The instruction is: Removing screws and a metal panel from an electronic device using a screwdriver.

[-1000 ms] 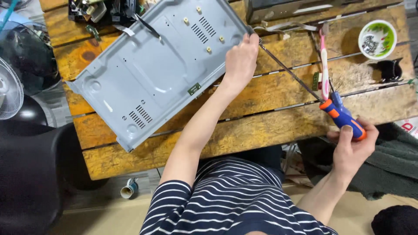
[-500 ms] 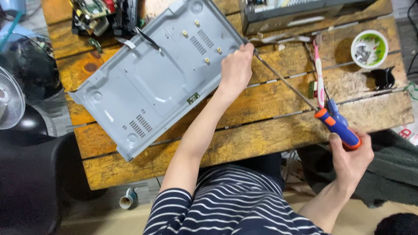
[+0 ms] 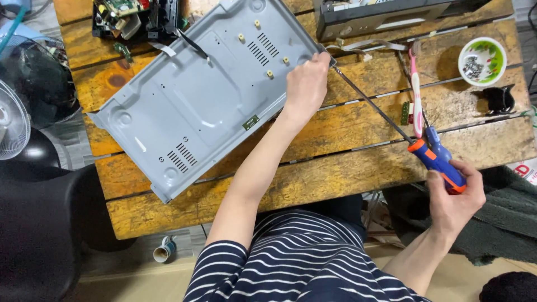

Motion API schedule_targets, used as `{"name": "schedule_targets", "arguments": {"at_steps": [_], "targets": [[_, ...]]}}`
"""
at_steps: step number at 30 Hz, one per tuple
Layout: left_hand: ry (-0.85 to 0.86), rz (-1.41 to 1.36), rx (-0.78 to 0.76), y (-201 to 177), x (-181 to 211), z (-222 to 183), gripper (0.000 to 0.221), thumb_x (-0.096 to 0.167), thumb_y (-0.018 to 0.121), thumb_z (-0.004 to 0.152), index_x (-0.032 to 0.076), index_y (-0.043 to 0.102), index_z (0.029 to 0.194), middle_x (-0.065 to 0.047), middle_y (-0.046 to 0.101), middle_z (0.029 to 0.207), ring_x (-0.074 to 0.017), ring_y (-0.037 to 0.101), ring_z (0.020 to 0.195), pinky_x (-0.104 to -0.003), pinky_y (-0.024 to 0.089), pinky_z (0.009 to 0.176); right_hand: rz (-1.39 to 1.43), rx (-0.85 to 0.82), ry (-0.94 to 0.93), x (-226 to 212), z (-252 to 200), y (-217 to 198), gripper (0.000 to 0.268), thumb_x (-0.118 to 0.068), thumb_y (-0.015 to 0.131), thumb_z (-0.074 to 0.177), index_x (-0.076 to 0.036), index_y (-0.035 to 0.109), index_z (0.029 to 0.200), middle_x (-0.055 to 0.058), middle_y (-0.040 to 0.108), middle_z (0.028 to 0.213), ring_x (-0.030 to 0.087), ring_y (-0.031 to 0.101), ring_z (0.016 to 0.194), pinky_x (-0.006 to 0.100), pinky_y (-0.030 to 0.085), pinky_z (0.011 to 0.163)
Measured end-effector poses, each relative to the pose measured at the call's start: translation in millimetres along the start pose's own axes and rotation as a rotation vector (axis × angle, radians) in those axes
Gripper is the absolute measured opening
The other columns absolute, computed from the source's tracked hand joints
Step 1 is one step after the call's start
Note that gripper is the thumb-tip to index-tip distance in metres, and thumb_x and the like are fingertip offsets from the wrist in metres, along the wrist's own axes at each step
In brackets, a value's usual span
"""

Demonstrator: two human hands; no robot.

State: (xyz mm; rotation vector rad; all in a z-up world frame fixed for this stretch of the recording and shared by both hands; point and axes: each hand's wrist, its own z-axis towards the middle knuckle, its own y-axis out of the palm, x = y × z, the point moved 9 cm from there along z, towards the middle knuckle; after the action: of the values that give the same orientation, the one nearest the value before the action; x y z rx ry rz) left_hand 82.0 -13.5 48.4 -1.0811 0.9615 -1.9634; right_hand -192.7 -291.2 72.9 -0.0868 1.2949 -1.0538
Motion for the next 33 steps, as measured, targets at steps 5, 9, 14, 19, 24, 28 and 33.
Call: {"name": "schedule_targets", "arguments": {"at_steps": [5,9,14,19,24,28,33], "targets": [[-0.013,0.061,-0.063,13.7,2.8,-3.2,0.014,-0.008,0.054,0.096,0.003,0.054,0.087,-0.008,0.056,0.050,-0.0259,0.058,0.037,-0.038,0.045,0.029,0.194,-0.119,0.145,0.2,-3.5,4.5,0.051,0.003,0.067,0.089,0.000,0.041,0.133,0.021,0.048,0.122,0.020,0.050,0.094,0.027,0.044,0.085],[-0.005,0.107,-0.007,10.6,2.8,1.2,0.018,-0.007,0.054,0.097,0.005,0.053,0.084,-0.009,0.057,0.049,-0.0292,0.060,0.038,-0.040,0.045,0.028,0.184,-0.109,0.252,22.1,-8.8,5.5,0.030,-0.010,0.067,0.103,0.004,0.051,0.124,0.023,0.060,0.106,0.023,0.064,0.070,0.025,0.050,0.057],[-0.002,0.116,0.004,18.1,2.3,0.2,0.019,-0.005,0.050,0.099,0.005,0.052,0.083,-0.006,0.052,0.045,-0.0243,0.054,0.034,-0.037,0.040,0.027,0.153,-0.063,0.182,18.2,-4.3,4.2,0.038,-0.029,0.063,0.108,0.005,0.057,0.125,0.013,0.054,0.091,0.013,0.047,0.058,0.025,0.037,0.053],[-0.004,0.127,-0.042,19.6,1.7,3.1,0.014,-0.006,0.057,0.095,0.004,0.054,0.086,-0.018,0.066,0.060,-0.0311,0.061,0.039,-0.041,0.045,0.029,0.271,-0.148,0.222,-2.5,-0.7,5.8,0.053,-0.005,0.058,0.087,-0.006,0.035,0.134,0.008,0.038,0.107,0.010,0.038,0.086,0.021,0.031,0.080],[-0.030,0.100,-0.066,19.0,1.5,3.2,0.012,-0.004,0.059,0.095,0.004,0.057,0.086,-0.019,0.071,0.068,-0.0274,0.060,0.037,-0.037,0.046,0.029,0.353,-0.149,0.368,46.1,-13.2,12.3,0.034,-0.030,0.054,0.111,-0.003,0.042,0.128,0.024,0.059,0.081,0.016,0.052,0.054,0.021,0.039,0.052],[-0.022,0.124,-0.059,24.0,1.2,0.6,0.014,-0.001,0.058,0.098,0.004,0.056,0.086,-0.012,0.063,0.056,-0.0229,0.056,0.035,-0.036,0.044,0.028,0.183,-0.100,0.365,44.5,-14.3,10.1,0.032,-0.032,0.048,0.114,-0.002,0.057,0.108,0.006,0.052,0.079,0.013,0.056,0.059,0.022,0.039,0.053],[0.021,0.162,0.055,13.6,3.6,0.3,0.019,-0.002,0.065,0.088,0.007,0.051,0.079,-0.026,0.073,0.085,-0.0282,0.058,0.037,-0.039,0.040,0.028,0.266,-0.032,0.341,32.3,-8.3,6.4,0.021,-0.024,0.045,0.122,-0.006,0.056,0.124,0.013,0.055,0.091,0.019,0.059,0.063,0.021,0.039,0.046]]}}
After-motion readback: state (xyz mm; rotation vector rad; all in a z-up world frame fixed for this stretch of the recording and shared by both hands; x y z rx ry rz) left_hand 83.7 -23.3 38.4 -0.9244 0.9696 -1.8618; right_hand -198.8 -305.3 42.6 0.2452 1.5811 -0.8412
